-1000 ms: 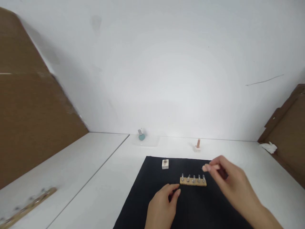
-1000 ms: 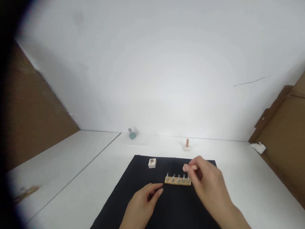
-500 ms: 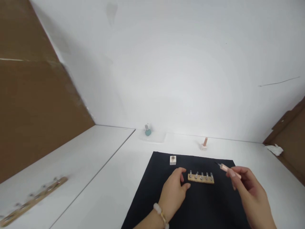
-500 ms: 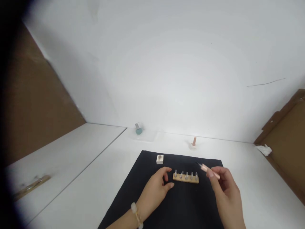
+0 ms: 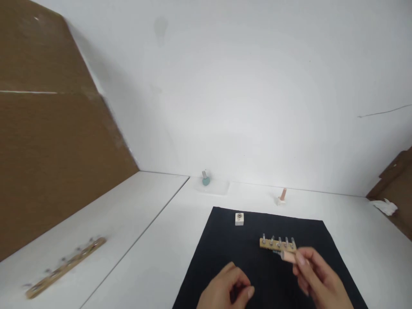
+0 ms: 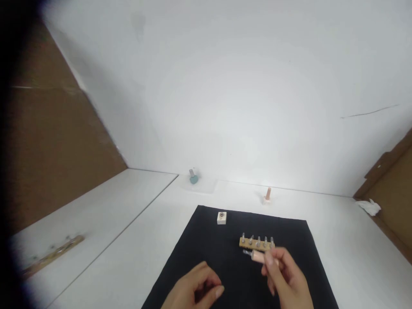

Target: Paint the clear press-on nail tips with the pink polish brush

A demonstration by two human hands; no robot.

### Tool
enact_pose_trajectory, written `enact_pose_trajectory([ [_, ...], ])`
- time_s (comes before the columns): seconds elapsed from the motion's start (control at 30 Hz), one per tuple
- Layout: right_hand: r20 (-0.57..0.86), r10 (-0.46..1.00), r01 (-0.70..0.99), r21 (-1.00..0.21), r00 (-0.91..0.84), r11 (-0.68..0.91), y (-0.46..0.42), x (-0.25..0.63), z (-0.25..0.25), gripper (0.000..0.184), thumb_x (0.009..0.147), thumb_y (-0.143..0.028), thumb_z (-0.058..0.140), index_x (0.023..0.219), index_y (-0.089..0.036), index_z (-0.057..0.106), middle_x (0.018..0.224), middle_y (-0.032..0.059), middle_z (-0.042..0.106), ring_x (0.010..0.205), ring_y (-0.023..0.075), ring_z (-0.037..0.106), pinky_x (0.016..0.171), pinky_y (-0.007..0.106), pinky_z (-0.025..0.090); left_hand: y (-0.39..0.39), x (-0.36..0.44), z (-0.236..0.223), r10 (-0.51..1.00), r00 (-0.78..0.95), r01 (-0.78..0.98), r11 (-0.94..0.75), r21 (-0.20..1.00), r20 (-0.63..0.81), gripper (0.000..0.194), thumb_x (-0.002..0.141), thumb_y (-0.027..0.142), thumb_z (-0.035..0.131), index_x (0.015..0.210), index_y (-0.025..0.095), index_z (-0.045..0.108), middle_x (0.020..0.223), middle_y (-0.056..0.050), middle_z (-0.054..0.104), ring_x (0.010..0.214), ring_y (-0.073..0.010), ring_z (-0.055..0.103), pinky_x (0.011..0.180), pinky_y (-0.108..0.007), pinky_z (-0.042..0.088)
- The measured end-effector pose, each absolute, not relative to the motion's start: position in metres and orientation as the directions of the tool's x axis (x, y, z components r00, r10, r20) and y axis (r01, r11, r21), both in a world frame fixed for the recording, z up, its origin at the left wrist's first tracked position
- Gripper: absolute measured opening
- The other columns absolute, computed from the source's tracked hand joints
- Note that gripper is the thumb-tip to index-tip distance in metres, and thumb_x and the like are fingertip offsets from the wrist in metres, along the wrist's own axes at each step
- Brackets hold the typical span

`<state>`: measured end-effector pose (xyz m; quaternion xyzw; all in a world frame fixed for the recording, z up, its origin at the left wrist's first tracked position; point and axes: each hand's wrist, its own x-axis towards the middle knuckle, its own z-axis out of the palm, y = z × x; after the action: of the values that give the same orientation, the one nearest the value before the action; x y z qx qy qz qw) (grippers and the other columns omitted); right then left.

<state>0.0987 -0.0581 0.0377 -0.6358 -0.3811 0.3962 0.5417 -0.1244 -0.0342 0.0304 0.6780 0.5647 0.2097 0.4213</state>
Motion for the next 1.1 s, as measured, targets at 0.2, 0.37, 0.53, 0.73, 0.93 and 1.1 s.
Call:
enact_pose_trajectory([
  [0.2, 0.238, 0.970, 0.613, -0.760, -0.047, 0.216, 0.031, 0.077, 0.092, 0.030, 0.098, -0.049, 0.054, 0.090, -0.024, 0.066, 0.076, 0.0013, 0.073, 0.061, 0.0180, 0.059, 0.059, 0.029, 0.044, 0.035, -0.130, 0.039, 0.998, 0.043, 0.596, -0.060, 0.800, 0.043, 0.048, 0.082, 0.018, 0.069, 0.129, 0.019, 0.061, 0.107, -0.005, 0.061, 0.084, -0.0212, 0.062, 0.083, -0.033, 0.051],
  [0.37, 0.241, 0.952, 0.719, -0.626, -0.190, 0.302, 0.067, 0.052, 0.088, 0.015, 0.096, -0.031, 0.057, 0.087, -0.025, 0.067, 0.081, 0.0004, 0.076, 0.063, 0.0179, 0.061, 0.063, 0.028, 0.042, 0.080, -0.120, 0.028, 0.993, 0.112, 0.603, -0.090, 0.792, 0.028, 0.046, 0.074, 0.012, 0.079, 0.119, 0.018, 0.071, 0.107, -0.005, 0.064, 0.090, -0.0219, 0.066, 0.085, -0.033, 0.053],
  [0.53, 0.242, 0.945, 0.794, -0.520, -0.218, 0.316, 0.073, 0.046, 0.075, 0.012, 0.098, -0.027, 0.058, 0.089, -0.024, 0.067, 0.083, 0.0012, 0.076, 0.068, 0.0182, 0.064, 0.065, 0.028, 0.042, 0.083, -0.121, 0.014, 0.992, 0.117, 0.597, -0.104, 0.795, 0.042, 0.030, 0.079, 0.009, 0.074, 0.108, 0.018, 0.073, 0.104, -0.003, 0.066, 0.093, -0.0210, 0.065, 0.089, -0.035, 0.052],
  [0.73, 0.268, 0.935, 0.830, -0.446, -0.232, 0.334, 0.075, 0.047, 0.075, 0.013, 0.100, -0.025, 0.055, 0.094, -0.023, 0.066, 0.093, 0.0039, 0.077, 0.075, 0.0194, 0.067, 0.070, 0.029, 0.045, 0.085, -0.123, 0.012, 0.992, 0.117, 0.597, -0.106, 0.795, 0.044, 0.028, 0.078, 0.010, 0.071, 0.104, 0.022, 0.075, 0.097, -0.001, 0.062, 0.086, -0.0203, 0.065, 0.082, -0.031, 0.051],
  [0.93, 0.255, 0.928, 0.848, -0.393, -0.272, 0.356, 0.079, 0.049, 0.076, 0.012, 0.100, -0.023, 0.056, 0.095, -0.022, 0.067, 0.093, 0.0041, 0.077, 0.078, 0.0197, 0.070, 0.071, 0.029, 0.046, 0.085, -0.123, 0.010, 0.993, 0.112, 0.598, -0.099, 0.795, 0.039, 0.029, 0.079, 0.011, 0.071, 0.105, 0.023, 0.073, 0.095, 0.000, 0.060, 0.085, -0.0196, 0.064, 0.079, -0.029, 0.050],
  [1.1, 0.233, 0.926, 0.860, -0.356, -0.296, 0.365, 0.079, 0.046, 0.080, 0.010, 0.101, -0.022, 0.058, 0.097, -0.021, 0.067, 0.094, 0.0043, 0.077, 0.079, 0.0193, 0.070, 0.071, 0.029, 0.046, 0.085, -0.123, 0.008, 0.992, 0.118, 0.595, -0.104, 0.797, 0.041, 0.029, 0.079, 0.010, 0.071, 0.105, 0.023, 0.073, 0.094, 0.000, 0.059, 0.084, -0.0192, 0.063, 0.078, -0.029, 0.049],
])
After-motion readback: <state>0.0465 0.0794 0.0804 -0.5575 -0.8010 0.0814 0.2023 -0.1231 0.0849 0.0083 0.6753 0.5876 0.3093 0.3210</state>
